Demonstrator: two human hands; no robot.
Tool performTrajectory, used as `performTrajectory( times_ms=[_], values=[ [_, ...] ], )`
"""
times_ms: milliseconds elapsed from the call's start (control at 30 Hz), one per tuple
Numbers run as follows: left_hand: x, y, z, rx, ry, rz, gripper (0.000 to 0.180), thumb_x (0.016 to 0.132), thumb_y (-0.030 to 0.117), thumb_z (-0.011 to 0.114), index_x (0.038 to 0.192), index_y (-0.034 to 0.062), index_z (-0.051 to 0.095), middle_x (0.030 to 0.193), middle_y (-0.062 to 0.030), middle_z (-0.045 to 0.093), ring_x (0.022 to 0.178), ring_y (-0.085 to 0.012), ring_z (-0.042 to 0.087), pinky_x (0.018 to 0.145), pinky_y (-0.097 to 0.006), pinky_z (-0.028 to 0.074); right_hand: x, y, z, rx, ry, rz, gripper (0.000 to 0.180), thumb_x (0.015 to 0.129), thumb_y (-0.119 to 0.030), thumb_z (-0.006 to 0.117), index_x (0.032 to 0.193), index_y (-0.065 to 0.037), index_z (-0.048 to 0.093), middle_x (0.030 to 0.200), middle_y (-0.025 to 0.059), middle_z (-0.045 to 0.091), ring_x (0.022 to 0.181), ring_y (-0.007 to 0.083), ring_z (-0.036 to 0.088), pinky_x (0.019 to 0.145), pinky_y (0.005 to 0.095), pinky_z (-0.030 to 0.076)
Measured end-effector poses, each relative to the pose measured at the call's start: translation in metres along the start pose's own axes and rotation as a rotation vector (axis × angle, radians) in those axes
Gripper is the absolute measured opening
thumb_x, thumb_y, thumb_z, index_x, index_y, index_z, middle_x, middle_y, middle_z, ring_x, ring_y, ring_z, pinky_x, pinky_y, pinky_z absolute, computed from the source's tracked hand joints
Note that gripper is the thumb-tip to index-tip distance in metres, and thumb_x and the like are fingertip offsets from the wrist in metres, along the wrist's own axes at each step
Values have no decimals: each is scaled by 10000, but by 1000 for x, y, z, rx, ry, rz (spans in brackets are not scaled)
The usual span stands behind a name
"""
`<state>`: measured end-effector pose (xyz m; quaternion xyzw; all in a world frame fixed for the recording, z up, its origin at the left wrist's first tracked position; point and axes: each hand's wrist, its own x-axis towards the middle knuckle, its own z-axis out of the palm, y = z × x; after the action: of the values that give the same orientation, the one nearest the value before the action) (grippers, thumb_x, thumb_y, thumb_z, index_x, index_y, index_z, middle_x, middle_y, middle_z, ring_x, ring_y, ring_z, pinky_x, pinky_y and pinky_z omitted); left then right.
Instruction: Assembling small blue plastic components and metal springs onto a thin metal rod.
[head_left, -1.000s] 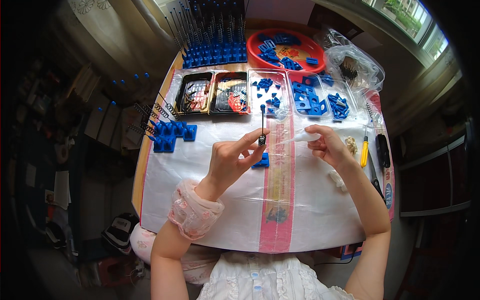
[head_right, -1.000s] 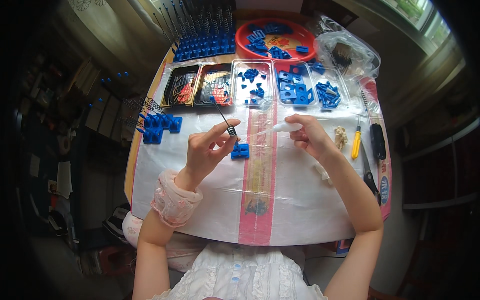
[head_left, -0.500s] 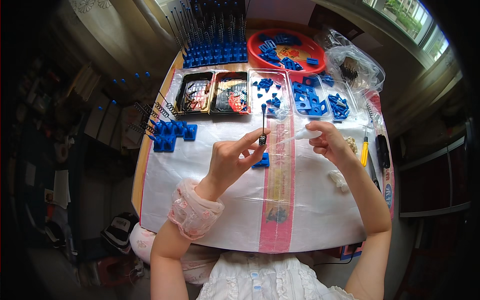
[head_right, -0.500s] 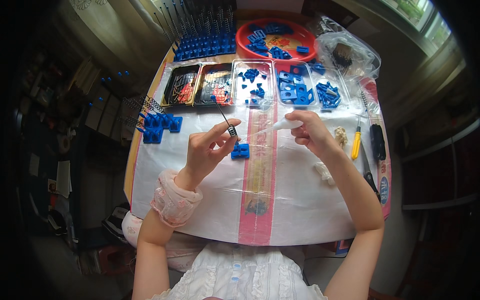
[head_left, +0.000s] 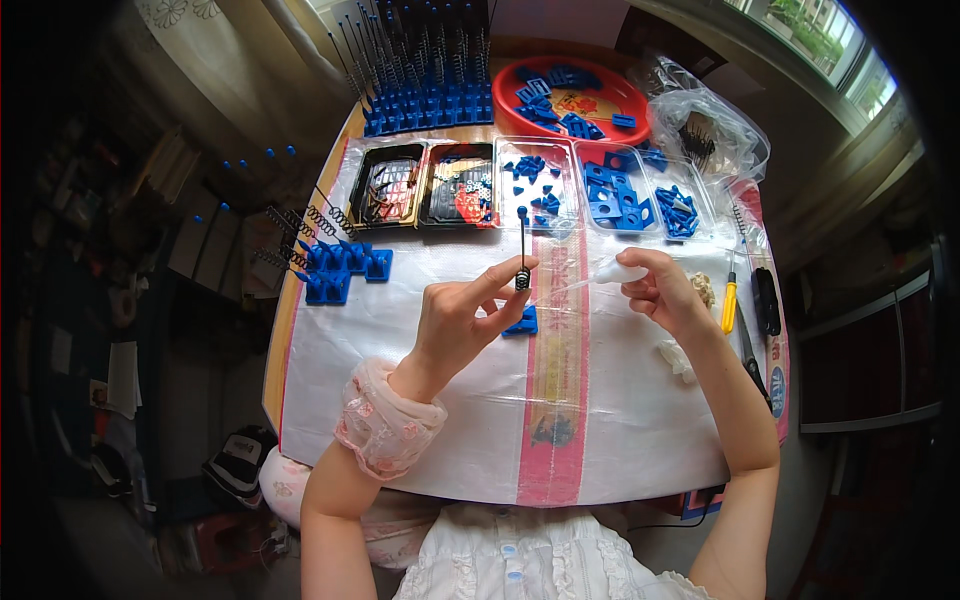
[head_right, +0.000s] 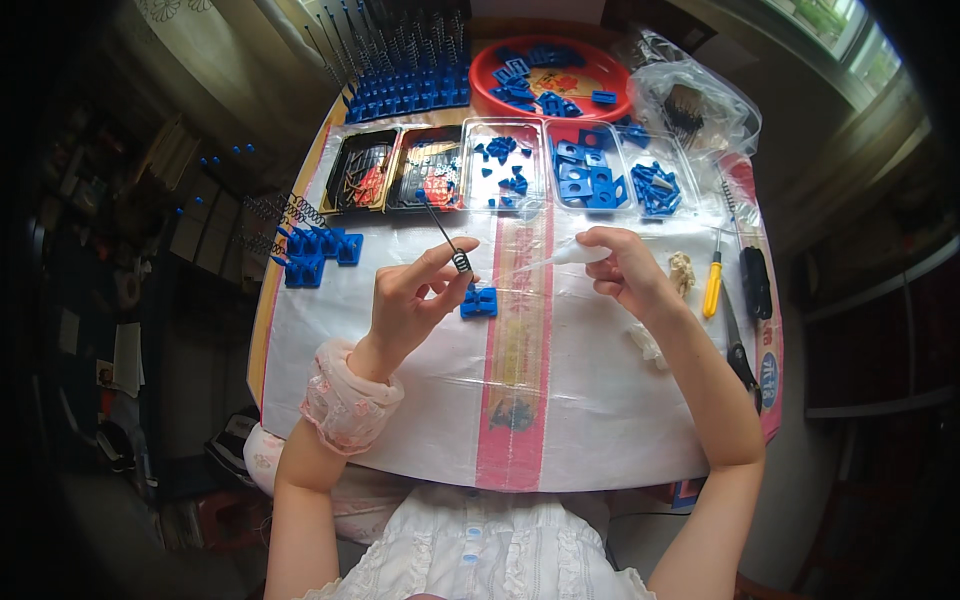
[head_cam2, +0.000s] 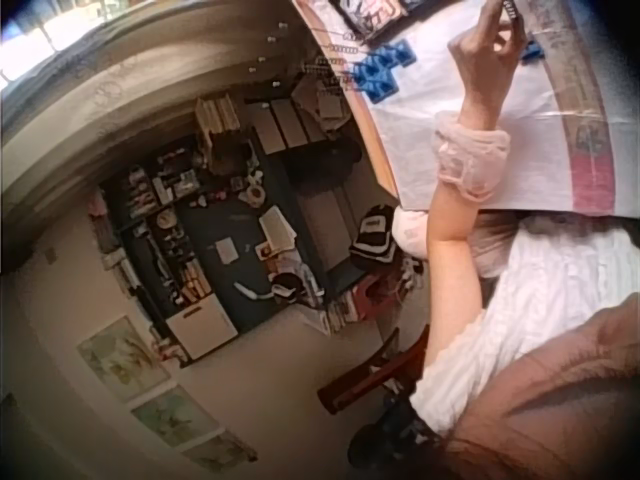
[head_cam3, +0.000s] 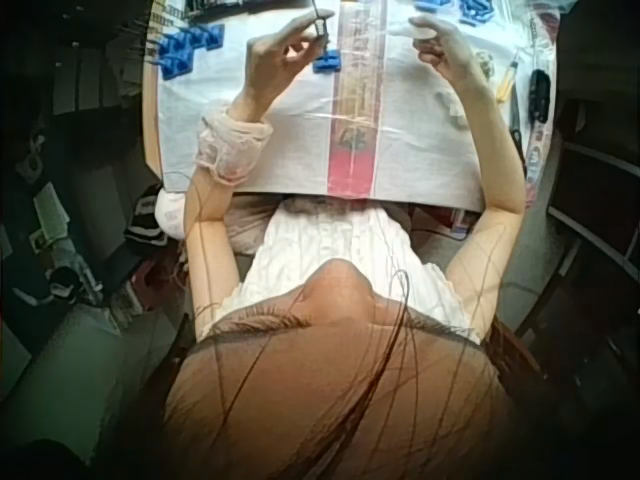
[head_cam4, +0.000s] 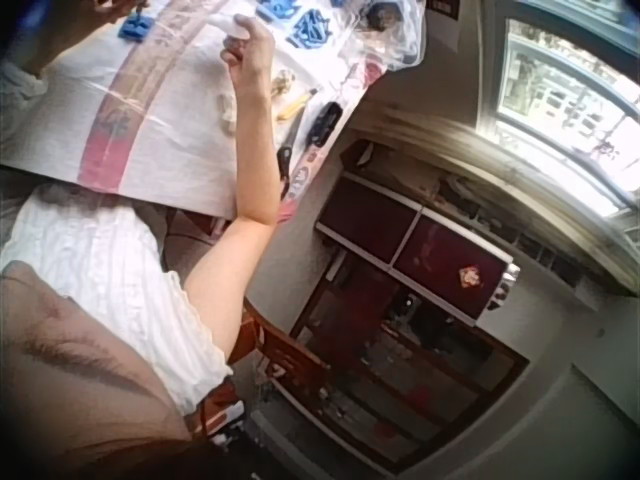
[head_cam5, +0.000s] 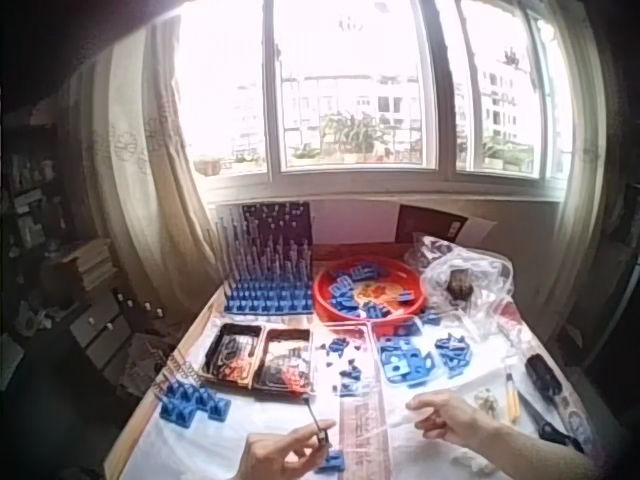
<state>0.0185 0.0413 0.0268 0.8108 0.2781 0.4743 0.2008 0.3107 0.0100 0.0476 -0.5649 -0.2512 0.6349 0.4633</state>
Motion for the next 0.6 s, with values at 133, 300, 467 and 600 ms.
performTrajectory(
  times_ms=[133, 300, 467, 600],
  values=[
    [0, -1, 1, -9, 8, 6, 393, 893, 110, 823, 1274, 141, 733, 707, -5, 735, 535, -61, 648, 463, -204, 423, -1, 3, -5, 27, -4, 24, 176, 868, -231, 736, 887, -161, 576, 748, -69, 502, 560, 33, 339, 455, 223, 220],
    [1, -1, 1, -3, -1, 11, 397, 888, 96, 823, 1272, 135, 732, 724, -9, 741, 536, -67, 651, 472, -208, 433, -10, 8, -18, 105, -42, 61, 192, 874, -243, 751, 928, -171, 581, 728, -71, 486, 581, 43, 363, 464, 223, 238],
    [-1, -2, 1, -6, -4, 8, 402, 881, 86, 826, 1269, 134, 730, 728, -10, 740, 550, -82, 671, 491, -217, 470, -38, 21, -49, 230, -110, 11, 167, 963, -267, 682, 1068, -151, 626, 831, -17, 593, 680, 84, 465, 531, 241, 344],
    [-1, -3, 1, -9, -7, 8, 407, 875, 78, 827, 1266, 133, 729, 733, -9, 741, 568, -90, 689, 508, -228, 501, -58, 43, -82, 424, -216, -205, 293, 1038, -250, 614, 1302, -125, 594, 991, 38, 637, 876, 151, 566, 665, 271, 443]
  ],
)
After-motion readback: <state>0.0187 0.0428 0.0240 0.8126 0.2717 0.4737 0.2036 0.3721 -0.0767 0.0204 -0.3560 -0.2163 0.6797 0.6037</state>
